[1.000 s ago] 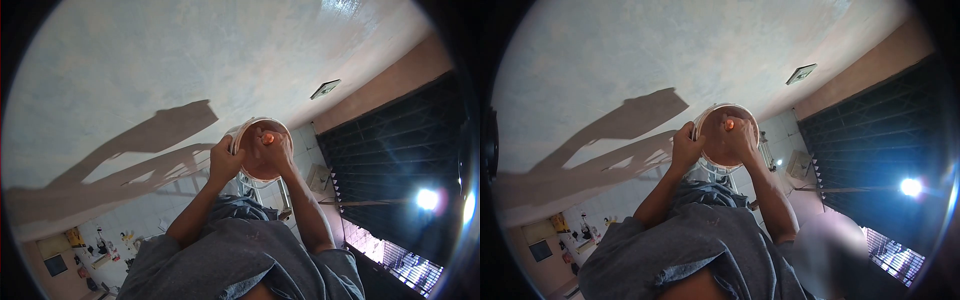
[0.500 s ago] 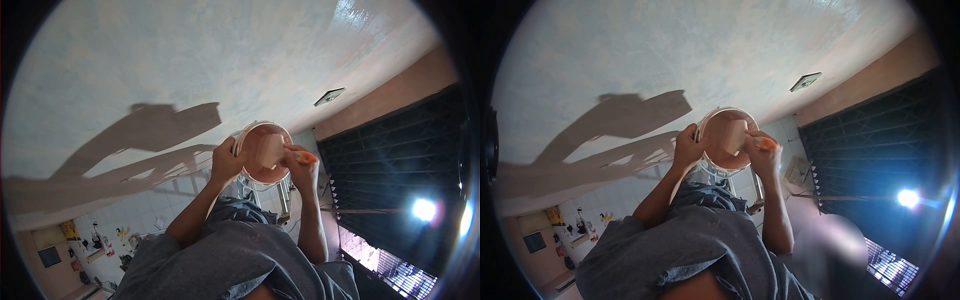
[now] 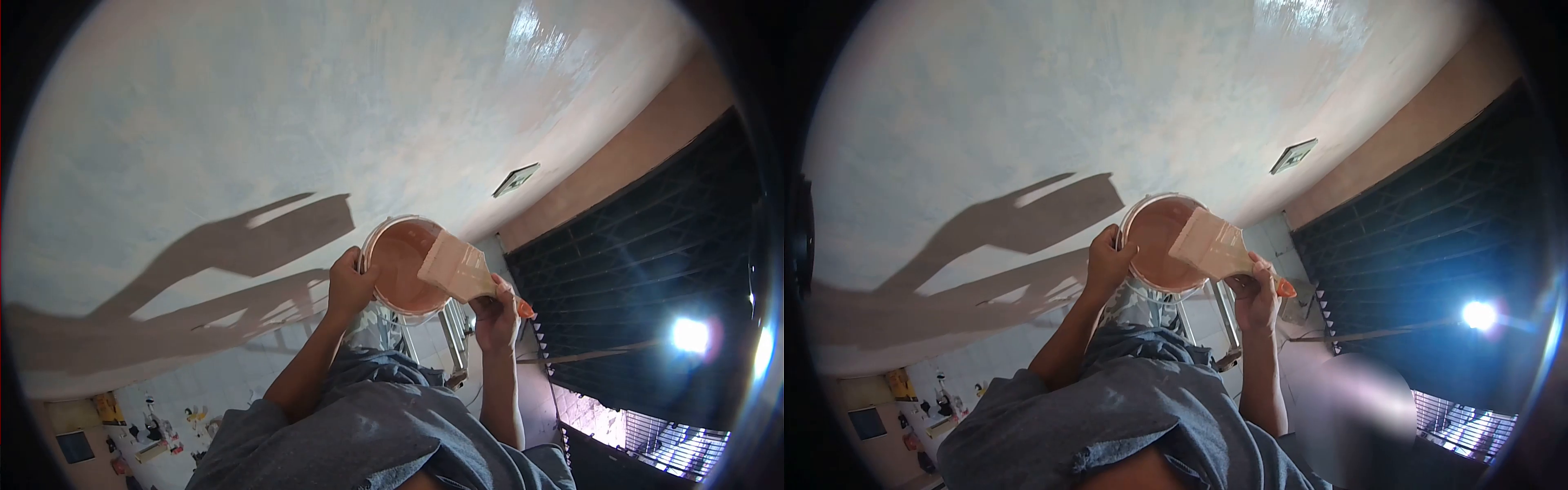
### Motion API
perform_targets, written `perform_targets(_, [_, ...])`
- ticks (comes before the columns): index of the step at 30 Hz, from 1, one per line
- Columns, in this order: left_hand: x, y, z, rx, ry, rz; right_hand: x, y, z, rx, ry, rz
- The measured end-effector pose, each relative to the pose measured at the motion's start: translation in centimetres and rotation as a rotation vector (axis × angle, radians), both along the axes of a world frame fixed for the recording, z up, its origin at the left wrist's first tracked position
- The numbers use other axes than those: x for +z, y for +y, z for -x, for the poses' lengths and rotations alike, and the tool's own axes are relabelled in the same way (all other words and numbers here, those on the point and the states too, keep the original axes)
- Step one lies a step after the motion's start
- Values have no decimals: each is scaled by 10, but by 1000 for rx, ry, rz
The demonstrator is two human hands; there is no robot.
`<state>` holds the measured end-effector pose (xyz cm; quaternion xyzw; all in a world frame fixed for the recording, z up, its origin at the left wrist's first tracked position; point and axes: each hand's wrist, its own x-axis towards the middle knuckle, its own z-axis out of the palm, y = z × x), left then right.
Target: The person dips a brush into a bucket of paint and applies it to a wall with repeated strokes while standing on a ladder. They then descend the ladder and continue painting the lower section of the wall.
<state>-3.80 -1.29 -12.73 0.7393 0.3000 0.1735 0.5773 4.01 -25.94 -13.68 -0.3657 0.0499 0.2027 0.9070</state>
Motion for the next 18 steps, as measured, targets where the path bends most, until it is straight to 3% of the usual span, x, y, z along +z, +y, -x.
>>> perform_targets(6, [-2,-1,4,21,11,-36,19,19,-2,-49,-86,-57])
perform_targets(18, [-23,-2,-2,106,-30,144,99,65,-13,-167,-243,-370])
